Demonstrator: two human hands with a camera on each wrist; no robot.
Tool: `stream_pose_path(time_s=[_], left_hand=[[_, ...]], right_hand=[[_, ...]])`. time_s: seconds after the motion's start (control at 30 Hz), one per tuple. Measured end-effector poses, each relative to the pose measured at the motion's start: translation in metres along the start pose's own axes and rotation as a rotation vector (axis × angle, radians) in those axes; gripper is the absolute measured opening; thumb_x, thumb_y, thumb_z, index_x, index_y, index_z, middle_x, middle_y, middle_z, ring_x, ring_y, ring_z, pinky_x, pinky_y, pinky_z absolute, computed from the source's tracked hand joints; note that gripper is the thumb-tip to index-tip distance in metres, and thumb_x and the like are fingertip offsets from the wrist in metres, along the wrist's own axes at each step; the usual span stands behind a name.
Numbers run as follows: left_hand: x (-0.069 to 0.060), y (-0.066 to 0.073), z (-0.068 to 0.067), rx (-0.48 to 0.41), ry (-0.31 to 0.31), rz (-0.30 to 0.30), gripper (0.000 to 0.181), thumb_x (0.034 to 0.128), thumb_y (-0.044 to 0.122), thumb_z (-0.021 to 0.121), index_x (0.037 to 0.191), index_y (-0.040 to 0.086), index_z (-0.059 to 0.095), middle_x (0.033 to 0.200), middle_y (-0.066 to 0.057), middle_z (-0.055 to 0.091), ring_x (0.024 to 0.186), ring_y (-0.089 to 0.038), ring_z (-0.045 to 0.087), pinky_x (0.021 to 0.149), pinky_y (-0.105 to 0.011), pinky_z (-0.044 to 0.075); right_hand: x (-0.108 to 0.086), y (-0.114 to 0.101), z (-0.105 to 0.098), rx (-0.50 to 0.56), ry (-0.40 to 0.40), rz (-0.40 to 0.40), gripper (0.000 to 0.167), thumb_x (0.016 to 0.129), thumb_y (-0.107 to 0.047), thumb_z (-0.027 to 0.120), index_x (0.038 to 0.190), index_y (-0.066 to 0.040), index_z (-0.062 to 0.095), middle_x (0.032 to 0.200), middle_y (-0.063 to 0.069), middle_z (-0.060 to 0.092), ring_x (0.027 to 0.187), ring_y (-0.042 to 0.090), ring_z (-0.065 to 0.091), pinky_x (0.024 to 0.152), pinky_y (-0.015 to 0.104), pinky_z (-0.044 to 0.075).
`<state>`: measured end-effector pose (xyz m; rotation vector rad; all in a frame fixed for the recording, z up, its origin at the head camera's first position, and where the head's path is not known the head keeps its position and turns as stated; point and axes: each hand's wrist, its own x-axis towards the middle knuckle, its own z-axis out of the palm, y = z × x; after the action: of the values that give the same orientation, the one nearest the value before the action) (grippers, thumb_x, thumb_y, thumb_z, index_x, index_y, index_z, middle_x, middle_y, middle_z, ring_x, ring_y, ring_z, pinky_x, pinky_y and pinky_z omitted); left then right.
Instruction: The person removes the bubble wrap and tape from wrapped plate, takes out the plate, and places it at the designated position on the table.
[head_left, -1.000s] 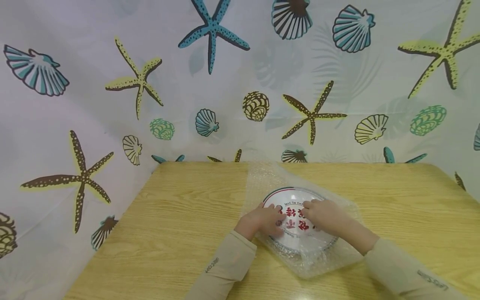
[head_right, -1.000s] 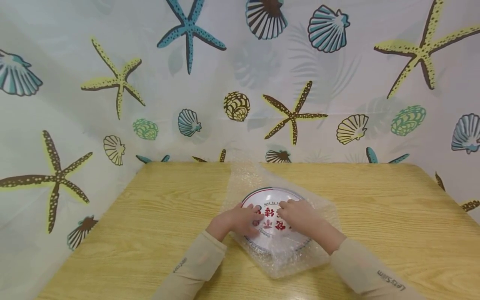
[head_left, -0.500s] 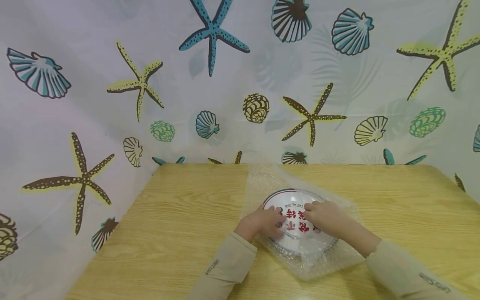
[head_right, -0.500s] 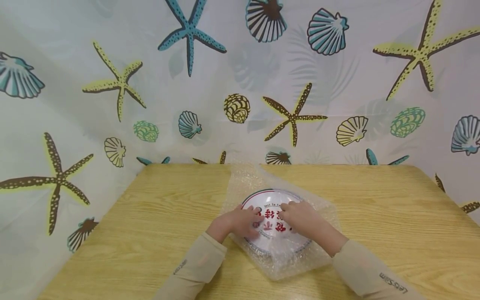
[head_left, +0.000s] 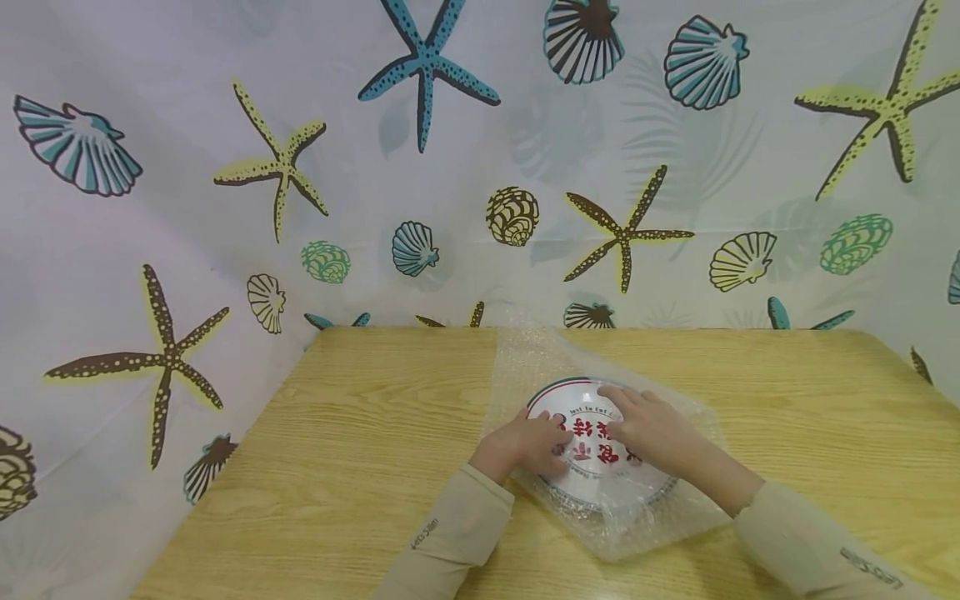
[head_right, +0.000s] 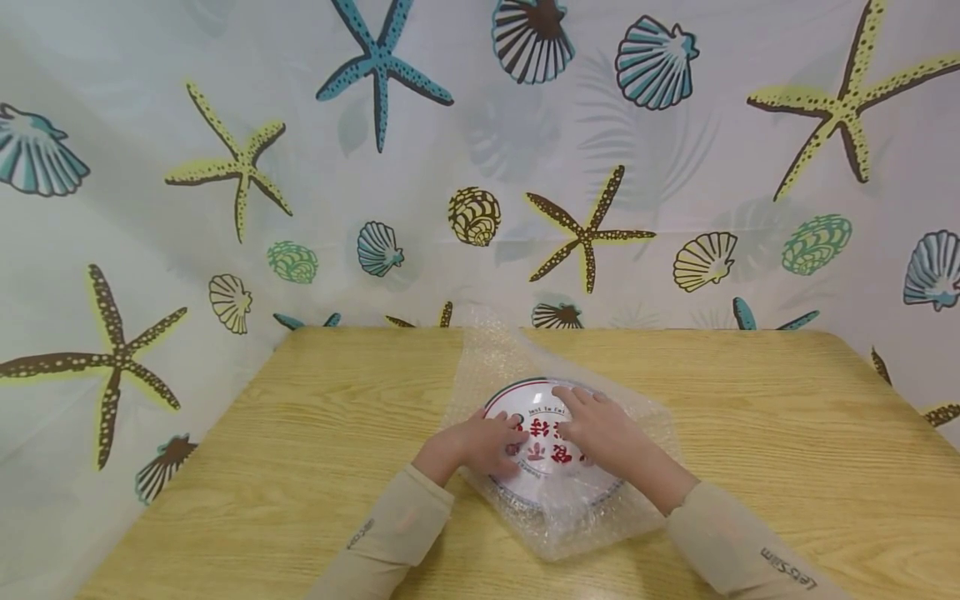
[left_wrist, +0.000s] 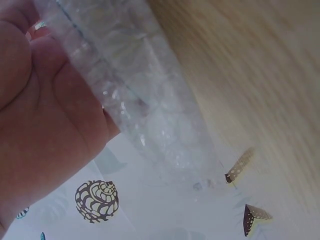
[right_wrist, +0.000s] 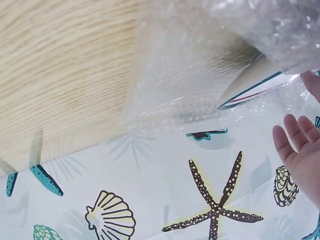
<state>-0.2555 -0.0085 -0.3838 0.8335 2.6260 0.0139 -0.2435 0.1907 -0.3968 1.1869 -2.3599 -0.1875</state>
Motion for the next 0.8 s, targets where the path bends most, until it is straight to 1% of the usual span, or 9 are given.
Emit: stream_pose_path(time_s=[0.07,0.17,0.27,0.4,0.5,0.63,0.8], left_hand=[[-0.0001,0.0000,-0.0002,0.000,-0.001,-0.001,0.051,0.0860,0.035,0.056,0.134,0.024,0.043,0.143,0.002,0.030,0.132,-0.016,0.018,0.106,-0.039,0.011],[0.0000,0.0001,-0.0004,0.005,-0.005,-0.002,0.051,0.0863,0.036,0.056,0.134,0.024,0.043,0.143,0.002,0.029,0.132,-0.016,0.018,0.106,-0.039,0.011],[0.0000,0.0002,-0.0005,0.013,-0.005,-0.002,0.051,0.0866,0.036,0.055,0.134,0.024,0.042,0.143,0.001,0.029,0.132,-0.016,0.018,0.106,-0.038,0.011],[-0.0002,0.0002,-0.0003,0.009,-0.005,0.002,0.051,0.0869,0.035,0.055,0.134,0.023,0.042,0.143,0.001,0.029,0.132,-0.016,0.018,0.106,-0.038,0.010],[-0.0005,0.0003,-0.0004,-0.002,-0.006,0.001,0.051,0.0868,0.035,0.055,0.134,0.023,0.042,0.143,0.000,0.028,0.132,-0.016,0.017,0.107,-0.038,0.010],[-0.0004,0.0002,0.0000,-0.010,-0.005,-0.002,0.051,0.0866,0.035,0.056,0.134,0.023,0.043,0.143,0.001,0.028,0.132,-0.016,0.017,0.107,-0.038,0.010],[-0.0002,0.0001,0.0000,0.005,-0.005,-0.003,0.051,0.0863,0.036,0.056,0.134,0.023,0.043,0.143,0.001,0.028,0.132,-0.016,0.017,0.106,-0.038,0.010]], right_hand=[[-0.0001,0.0004,0.0003,-0.005,0.006,0.002,0.011,0.066,-0.006,0.071,0.070,-0.010,0.062,0.111,0.024,0.049,0.099,0.039,0.050,0.076,0.046,0.045],[0.0000,0.0006,-0.0005,0.013,-0.012,0.016,0.020,0.058,-0.011,0.076,0.070,-0.009,0.061,0.110,0.025,0.050,0.101,0.043,0.048,0.082,0.051,0.041],[-0.0003,0.0005,-0.0004,0.051,-0.052,0.059,0.025,0.055,-0.012,0.078,0.072,-0.008,0.061,0.111,0.026,0.049,0.105,0.049,0.044,0.084,0.056,0.038],[-0.0011,-0.0003,-0.0009,0.082,-0.096,0.118,0.024,0.059,-0.008,0.077,0.076,-0.007,0.060,0.113,0.027,0.047,0.105,0.053,0.042,0.081,0.061,0.038],[-0.0013,-0.0001,-0.0012,0.085,-0.101,0.131,0.022,0.063,-0.007,0.075,0.080,-0.006,0.061,0.114,0.026,0.047,0.102,0.052,0.045,0.079,0.059,0.040],[-0.0016,0.0019,0.0009,0.078,-0.079,0.126,0.014,0.072,-0.005,0.070,0.083,-0.005,0.061,0.114,0.026,0.048,0.099,0.049,0.048,0.076,0.055,0.044],[-0.0024,0.0050,0.0026,0.101,-0.041,0.119,0.018,0.072,-0.010,0.072,0.084,-0.006,0.058,0.113,0.025,0.049,0.098,0.047,0.050,0.076,0.052,0.045]])
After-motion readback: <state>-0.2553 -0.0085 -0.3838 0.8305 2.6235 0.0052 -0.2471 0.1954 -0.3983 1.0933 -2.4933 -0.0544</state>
